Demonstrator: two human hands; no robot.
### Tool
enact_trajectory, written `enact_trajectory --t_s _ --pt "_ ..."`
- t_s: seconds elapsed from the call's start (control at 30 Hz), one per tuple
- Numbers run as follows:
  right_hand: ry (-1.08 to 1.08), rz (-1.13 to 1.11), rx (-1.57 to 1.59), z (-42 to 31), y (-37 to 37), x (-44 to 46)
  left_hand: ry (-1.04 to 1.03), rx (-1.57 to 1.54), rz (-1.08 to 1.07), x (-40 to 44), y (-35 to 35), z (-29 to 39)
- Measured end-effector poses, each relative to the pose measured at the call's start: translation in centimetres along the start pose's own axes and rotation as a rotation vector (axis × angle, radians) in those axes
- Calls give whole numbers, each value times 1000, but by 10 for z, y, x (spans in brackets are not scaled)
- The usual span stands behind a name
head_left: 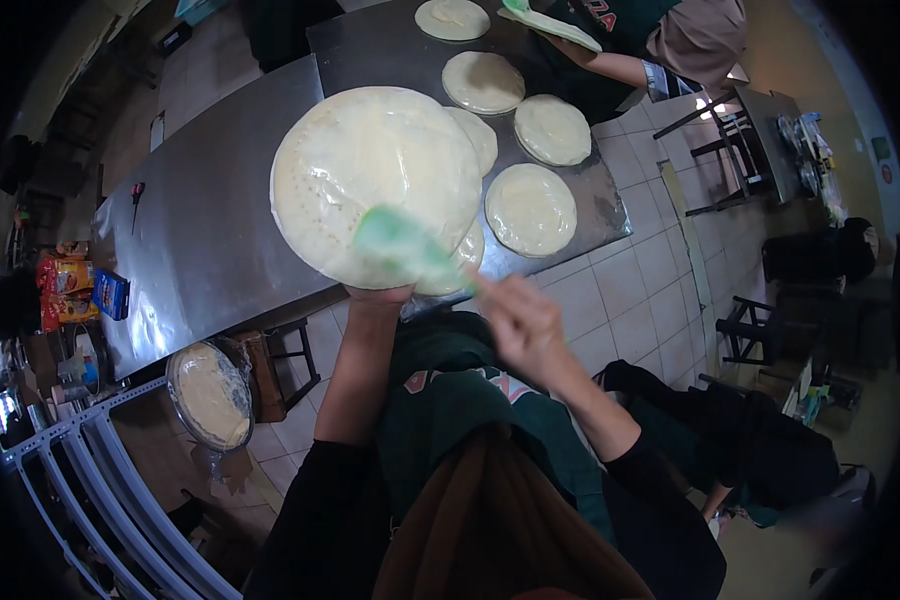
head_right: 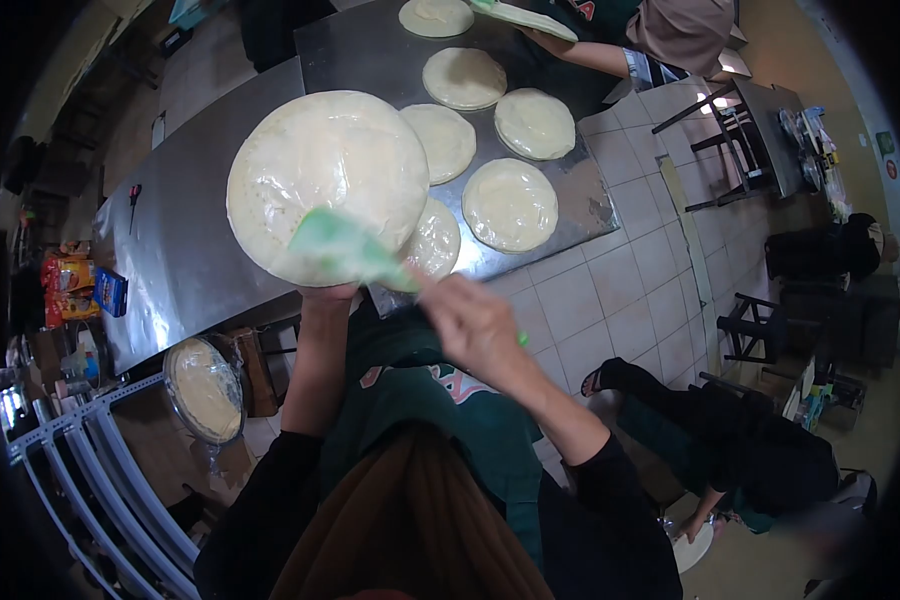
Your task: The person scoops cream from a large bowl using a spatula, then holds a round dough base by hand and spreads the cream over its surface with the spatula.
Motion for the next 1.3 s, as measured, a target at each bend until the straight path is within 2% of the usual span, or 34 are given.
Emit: enact_trajectory --t_s 0.07,0.17,0.2,0.3,0.37,0.43,0.5,0.53,0.63,0.67,0.7,0.77,0.8,0.93,0.97,1.03,1.07,1.17,1.23,1.3 --pt "128 -154 1 -15 -18 -14 10 -9 5 1 -2 1" --pt "-31 -6 -40 4 12 2 26 -11 -4 3 0 2" --pt "-54 136 -3 15 29 12 26 -10 -8 5 0 1" --pt "8 -20 -75 13 13 5 30 -46 5 10 -4 -3" --pt "10 -165 3 -2 -8 -9 39 -92 11 10 -6 -4" --pt "38 -73 110 -1 4 -1 48 -149 27 12 -6 -5" --pt "2 85 -3 29 38 13 51 -209 37 17 -7 -6" --pt "-99 191 54 43 54 20 50 -259 43 18 -8 -7" --pt "30 162 40 50 38 5 43 -349 58 19 -9 -10" --pt "22 71 137 48 19 -5 62 -357 81 17 0 -13" --pt "-21 44 242 37 1 -12 62 -188 135 14 11 -16" --pt "40 -27 351 22 -21 -12 68 150 246 -2 46 -25" --pt "-52 -2 399 27 -20 -8 154 222 503 -36 115 -40" --pt "-381 102 824 51 4 29 -34 -79 -47 7 -5 -7" --pt "-371 101 914 47 13 35 -8 -40 -117 8 -10 -5" --pt "-377 91 781 40 28 27 43 41 -258 10 -17 3" --pt "-383 83 712 38 32 21 65 22 -195 8 -6 0" --pt "-474 -105 969 34 11 -5 137 -43 8 -20 57 -29" --pt "-634 -220 1082 40 -19 -19 199 -89 134 -32 84 -43" --pt "-720 -329 1157 56 -48 -29 130 -88 -161 -7 37 -32"
Point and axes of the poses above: each hand's wrist, its own x-axis towards the middle knuckle, its own y-axis out of the back of the hand, z = x × y, the point moved 8 cm from there along x, towards the middle knuckle, and after that the axes turned 15 degrees about x, right-handed, at the moved point
